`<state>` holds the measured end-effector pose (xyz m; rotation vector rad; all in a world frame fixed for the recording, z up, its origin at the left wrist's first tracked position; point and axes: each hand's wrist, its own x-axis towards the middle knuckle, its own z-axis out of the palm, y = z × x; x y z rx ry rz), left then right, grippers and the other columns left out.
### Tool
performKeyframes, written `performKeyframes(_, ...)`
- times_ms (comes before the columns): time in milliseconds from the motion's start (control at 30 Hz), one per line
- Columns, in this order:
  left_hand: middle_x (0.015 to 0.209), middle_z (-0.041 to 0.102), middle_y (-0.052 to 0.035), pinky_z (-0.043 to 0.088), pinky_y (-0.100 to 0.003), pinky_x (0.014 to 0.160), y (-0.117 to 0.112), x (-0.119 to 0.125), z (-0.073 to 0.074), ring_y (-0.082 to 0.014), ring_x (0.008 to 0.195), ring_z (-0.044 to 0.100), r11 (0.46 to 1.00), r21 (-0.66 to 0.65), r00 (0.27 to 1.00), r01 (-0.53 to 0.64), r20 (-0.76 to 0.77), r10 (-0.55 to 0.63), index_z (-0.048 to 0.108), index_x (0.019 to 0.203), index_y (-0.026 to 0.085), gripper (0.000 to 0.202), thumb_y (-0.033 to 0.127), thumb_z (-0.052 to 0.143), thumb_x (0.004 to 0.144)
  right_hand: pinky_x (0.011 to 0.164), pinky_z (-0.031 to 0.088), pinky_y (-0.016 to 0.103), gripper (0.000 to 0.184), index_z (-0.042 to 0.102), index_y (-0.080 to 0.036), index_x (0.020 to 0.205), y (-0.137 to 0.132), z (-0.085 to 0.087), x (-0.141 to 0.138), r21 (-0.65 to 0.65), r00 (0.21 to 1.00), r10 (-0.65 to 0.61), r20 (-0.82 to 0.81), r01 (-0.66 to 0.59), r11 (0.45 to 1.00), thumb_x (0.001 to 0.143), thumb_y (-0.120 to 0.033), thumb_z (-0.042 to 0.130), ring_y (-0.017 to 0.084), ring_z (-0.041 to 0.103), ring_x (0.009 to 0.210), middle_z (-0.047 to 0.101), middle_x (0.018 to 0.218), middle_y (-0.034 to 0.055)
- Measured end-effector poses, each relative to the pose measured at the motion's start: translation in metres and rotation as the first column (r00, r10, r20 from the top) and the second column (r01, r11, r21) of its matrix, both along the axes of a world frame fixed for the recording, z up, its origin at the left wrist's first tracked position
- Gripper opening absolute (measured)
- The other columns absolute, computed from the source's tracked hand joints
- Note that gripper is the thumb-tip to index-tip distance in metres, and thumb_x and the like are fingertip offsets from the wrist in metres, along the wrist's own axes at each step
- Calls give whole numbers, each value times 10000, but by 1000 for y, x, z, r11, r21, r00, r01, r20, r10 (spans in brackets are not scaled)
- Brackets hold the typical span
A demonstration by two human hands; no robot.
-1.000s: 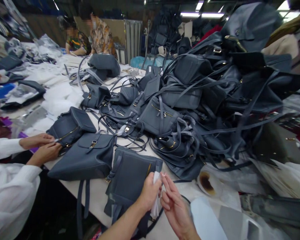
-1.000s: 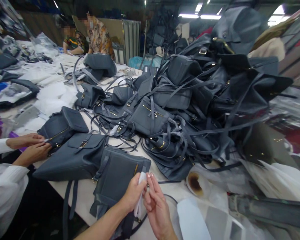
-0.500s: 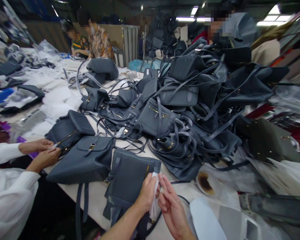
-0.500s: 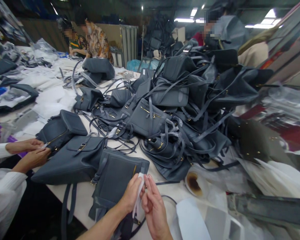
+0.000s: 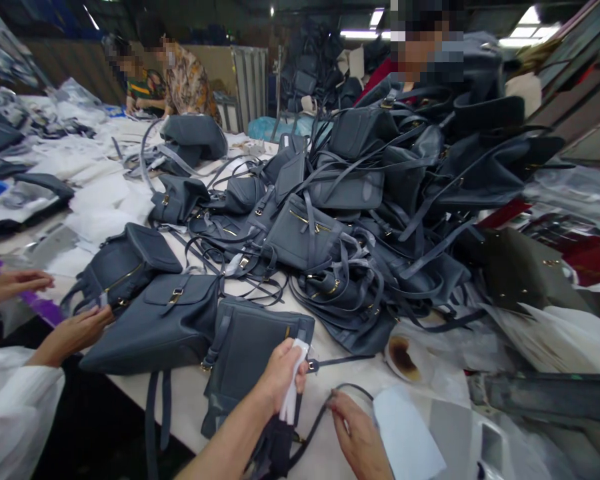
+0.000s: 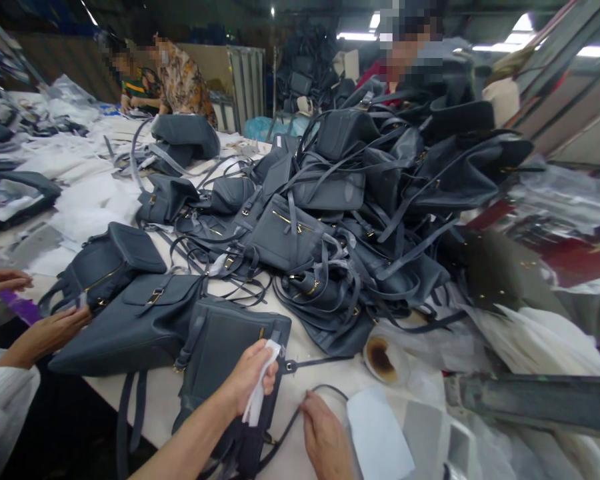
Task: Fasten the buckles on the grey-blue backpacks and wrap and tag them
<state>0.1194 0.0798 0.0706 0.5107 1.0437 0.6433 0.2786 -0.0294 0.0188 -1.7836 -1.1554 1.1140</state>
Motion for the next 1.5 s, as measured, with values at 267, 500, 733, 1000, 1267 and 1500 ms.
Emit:
performKeyframes(267,497,473,100,192,-160,384,3,-7,8,-28,353,343,999,6,998,50,-36,-49,432,800,212,333,454,650,731,661,496,322,434,689,-215,1029,64,45,-17,-182,810,-177,-559,89,979,804,-568,575,265,646,960,706,1065,114)
performKeyframes(500,522,461,107,247,-175,419,10,-12,8,-33,360,336,986,-127,991,108,94,-97,421,880,224,343,435,659,752,706,494,307,378,640,-222,986,88,43,-33,2,859,-26,-511,31,1000,624,-262,740,179,614,772,636,897,21)
performKeyframes(733,534,438,104,251,-177,434,18,-17,8,-34,367,334,967,-191,981,166,137,-141,396,866,227,301,372,641,769,692,443,318,172,650,-215,822,89,36,-33,89,933,31,-360,1,996,786,-383,643,188,556,714,606,757,16)
performKeyframes(1000,519,452,104,256,-178,413,13,-11,7,-47,363,330,973,-128,981,190,-3,-192,360,840,235,284,397,584,776,753,409,324,74,682,-254,721,75,44,-13,-36,949,33,-313,-47,998,674,-297,719,204,535,780,614,784,15)
performKeyframes(1267,476,469,93,239,-168,362,4,-10,5,-50,359,370,974,124,963,187,-221,-157,417,752,217,295,448,598,779,590,413,222,302,683,-181,731,73,43,-7,-318,806,-122,-580,-86,944,610,-438,786,163,606,776,668,773,24)
performKeyframes(1500,513,453,106,271,-165,384,3,-6,14,-48,367,342,980,50,967,194,-177,-182,352,823,236,292,475,514,781,478,340,173,318,607,-178,711,68,37,-19,-443,718,-260,-646,-75,893,563,-395,787,75,535,531,599,611,-39)
